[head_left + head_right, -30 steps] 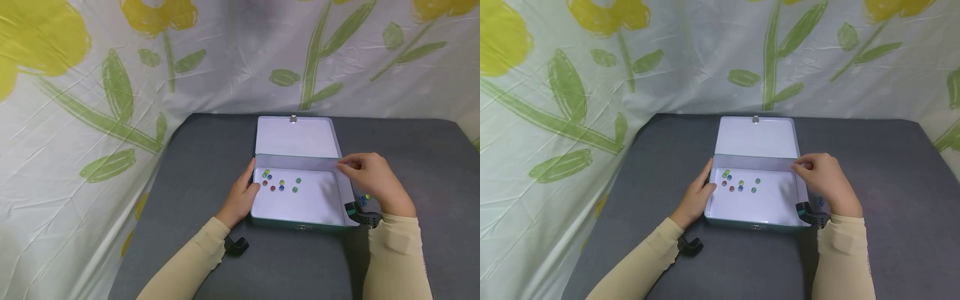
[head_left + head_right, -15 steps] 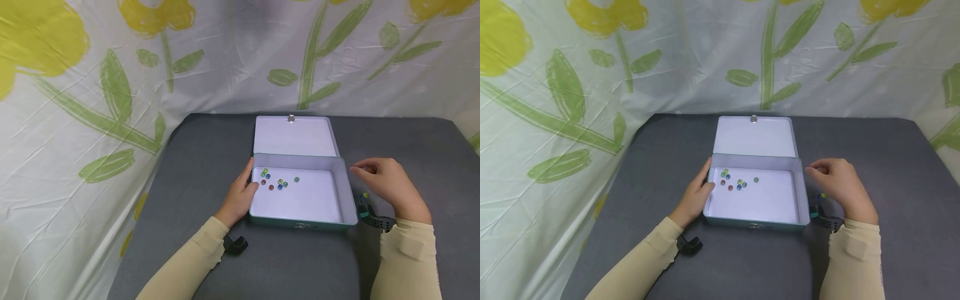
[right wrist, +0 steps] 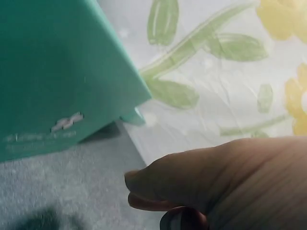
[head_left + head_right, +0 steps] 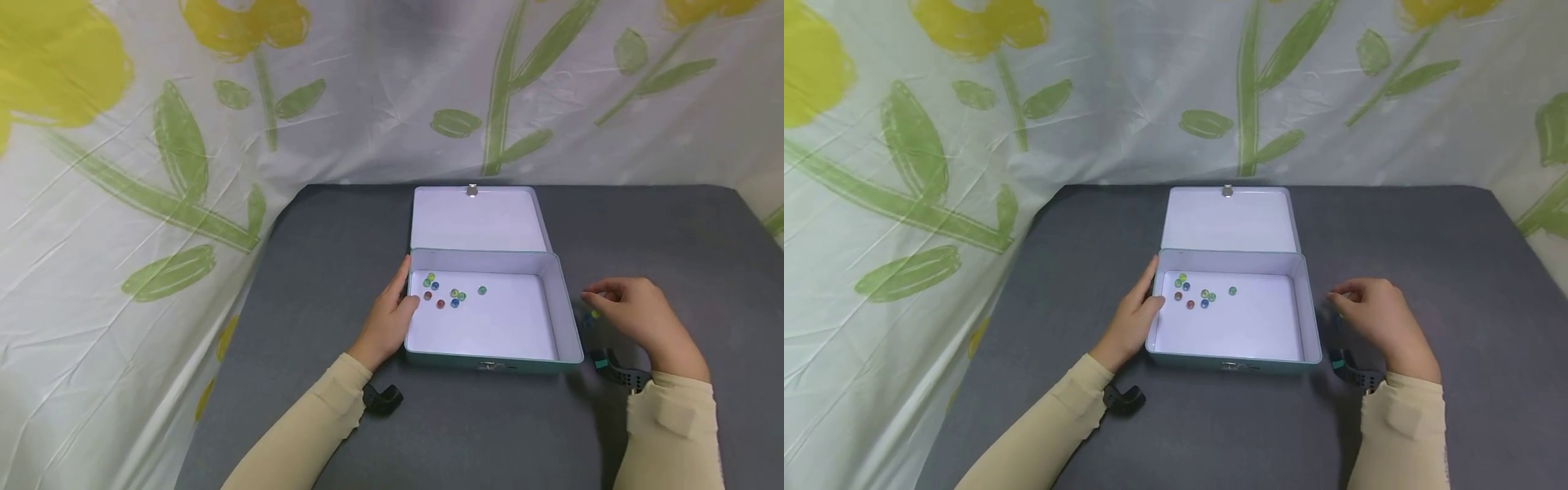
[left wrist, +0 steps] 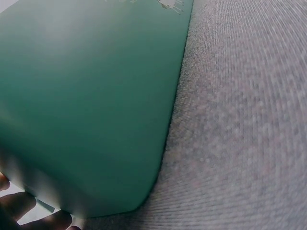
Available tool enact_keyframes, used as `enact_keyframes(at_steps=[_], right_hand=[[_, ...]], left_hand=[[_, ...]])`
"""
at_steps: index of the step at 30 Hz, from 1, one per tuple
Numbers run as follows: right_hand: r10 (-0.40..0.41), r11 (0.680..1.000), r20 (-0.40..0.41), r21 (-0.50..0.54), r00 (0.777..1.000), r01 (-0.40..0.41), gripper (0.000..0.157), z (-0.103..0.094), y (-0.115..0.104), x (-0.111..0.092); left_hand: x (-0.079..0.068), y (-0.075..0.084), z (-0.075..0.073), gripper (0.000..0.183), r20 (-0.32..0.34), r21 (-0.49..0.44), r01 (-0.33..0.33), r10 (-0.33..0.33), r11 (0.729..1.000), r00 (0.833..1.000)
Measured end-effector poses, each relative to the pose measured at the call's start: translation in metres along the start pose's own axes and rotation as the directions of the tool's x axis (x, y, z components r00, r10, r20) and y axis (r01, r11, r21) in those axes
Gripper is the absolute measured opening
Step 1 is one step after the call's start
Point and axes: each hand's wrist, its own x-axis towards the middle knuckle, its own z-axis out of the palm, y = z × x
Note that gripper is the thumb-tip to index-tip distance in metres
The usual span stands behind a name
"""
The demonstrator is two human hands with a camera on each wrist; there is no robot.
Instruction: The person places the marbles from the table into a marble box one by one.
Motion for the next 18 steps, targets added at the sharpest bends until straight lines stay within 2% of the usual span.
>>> enact_keyframes(at_steps=[4, 10, 18], right_hand=[[0.019, 1.000, -0.012, -0.018, 1.000, -0.020, 0.036, 0.000, 0.006, -0.002], [0.057, 0.998, 0.011, -0.040, 0.998, -0.056, 0.032, 0.002, 0.017, -0.003], [0.056, 0.997, 0.045, -0.054, 0.997, -0.054, 0.028, 0.006, 0.028, -0.001]], left_hand=[[0.000, -0.001, -0.001, 0.071, 0.002, -0.005, 0.000, 0.000, 1.000, 1.000], [0.000, 0.001, -0.001, 0.071, 0.005, -0.013, -0.013, 0.013, 1.000, 1.000], [0.001, 0.001, 0.000, 0.071, 0.010, -0.013, -0.016, 0.016, 1.000, 1.000]])
